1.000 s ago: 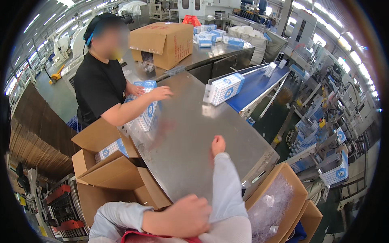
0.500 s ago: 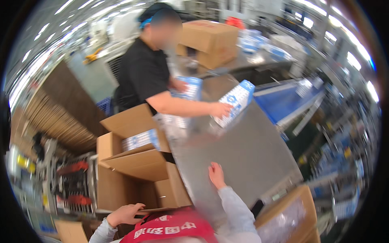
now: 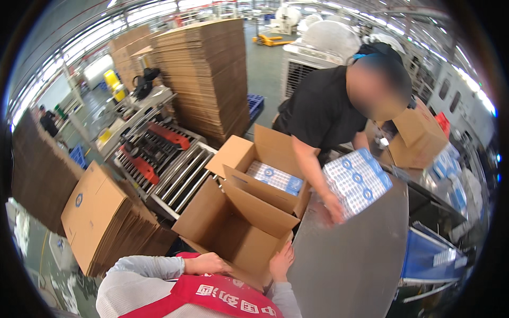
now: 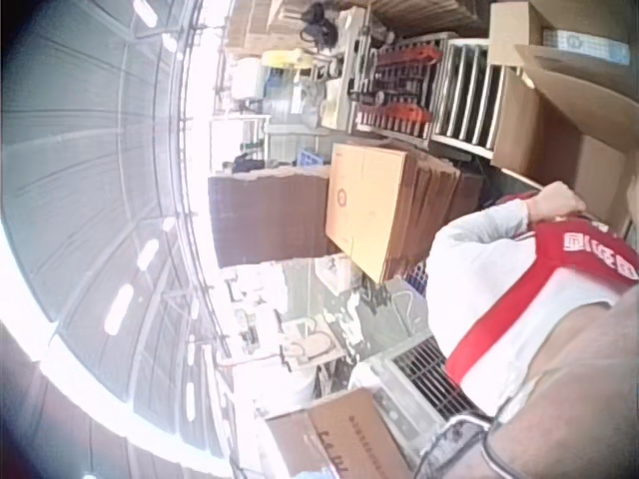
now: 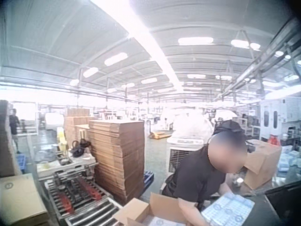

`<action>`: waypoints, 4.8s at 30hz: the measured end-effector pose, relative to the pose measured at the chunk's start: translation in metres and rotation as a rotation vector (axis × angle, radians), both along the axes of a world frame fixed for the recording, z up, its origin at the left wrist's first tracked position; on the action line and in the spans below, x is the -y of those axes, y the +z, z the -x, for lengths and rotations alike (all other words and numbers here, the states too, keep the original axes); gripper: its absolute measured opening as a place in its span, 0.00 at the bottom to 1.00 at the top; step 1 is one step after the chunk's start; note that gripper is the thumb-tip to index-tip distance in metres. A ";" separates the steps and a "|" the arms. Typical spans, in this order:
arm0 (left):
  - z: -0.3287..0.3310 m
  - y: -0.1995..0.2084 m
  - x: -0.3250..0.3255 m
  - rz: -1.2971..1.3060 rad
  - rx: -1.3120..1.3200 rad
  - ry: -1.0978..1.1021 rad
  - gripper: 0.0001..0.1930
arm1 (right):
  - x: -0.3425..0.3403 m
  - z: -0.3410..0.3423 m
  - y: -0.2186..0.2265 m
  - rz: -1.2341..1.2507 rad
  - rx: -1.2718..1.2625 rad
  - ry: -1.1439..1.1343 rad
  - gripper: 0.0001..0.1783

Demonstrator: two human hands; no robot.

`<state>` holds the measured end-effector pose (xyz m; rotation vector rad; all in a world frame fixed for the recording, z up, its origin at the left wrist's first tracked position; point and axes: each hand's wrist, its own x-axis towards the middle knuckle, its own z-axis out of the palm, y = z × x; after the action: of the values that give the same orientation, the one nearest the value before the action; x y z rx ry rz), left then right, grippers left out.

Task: The person packs blue and white patterned boxes into larger cardboard shipping boxes. They arrange the items inside, close the flaps, and move the filled boxes to a conveyor belt.

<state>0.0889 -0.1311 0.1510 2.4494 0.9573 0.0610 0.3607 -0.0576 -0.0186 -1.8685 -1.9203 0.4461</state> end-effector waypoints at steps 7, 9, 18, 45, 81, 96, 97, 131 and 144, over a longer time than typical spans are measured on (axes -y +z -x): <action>-0.018 0.007 0.000 0.141 0.010 0.125 0.23 | 0.006 0.007 -0.001 0.040 -0.023 -0.015 0.39; -0.018 0.019 -0.004 0.180 -0.068 0.136 0.20 | 0.005 0.010 -0.005 0.064 0.005 -0.036 0.38; -0.041 0.039 -0.026 0.303 -0.027 0.179 0.29 | 0.004 -0.011 0.005 -0.042 -0.131 -0.087 0.37; -0.126 0.017 -0.070 0.285 -0.143 -0.306 0.29 | 0.009 0.001 -0.017 -0.075 -0.226 -0.068 0.39; -0.226 -0.009 -0.116 -0.244 0.198 -0.267 0.38 | 0.014 -0.181 0.130 -0.345 0.212 0.305 0.25; -0.338 -0.018 -0.153 -0.132 -0.004 0.124 0.47 | -0.055 -0.282 0.078 -0.410 0.103 -0.367 0.26; -0.344 -0.015 -0.160 0.051 -0.066 0.222 0.48 | -0.052 -0.281 0.084 -0.406 0.052 -0.345 0.26; -0.291 0.076 -0.072 0.214 0.502 0.272 0.23 | 0.134 -0.164 0.154 -0.281 -1.556 -0.588 0.42; -0.284 0.084 -0.073 0.032 0.456 0.189 0.23 | 0.132 -0.164 0.156 -0.277 -1.662 -0.563 0.38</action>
<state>0.3732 -0.0576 0.2346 2.1674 0.9610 0.6340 0.5243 -0.1896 0.1373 -0.9861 -0.2980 0.9895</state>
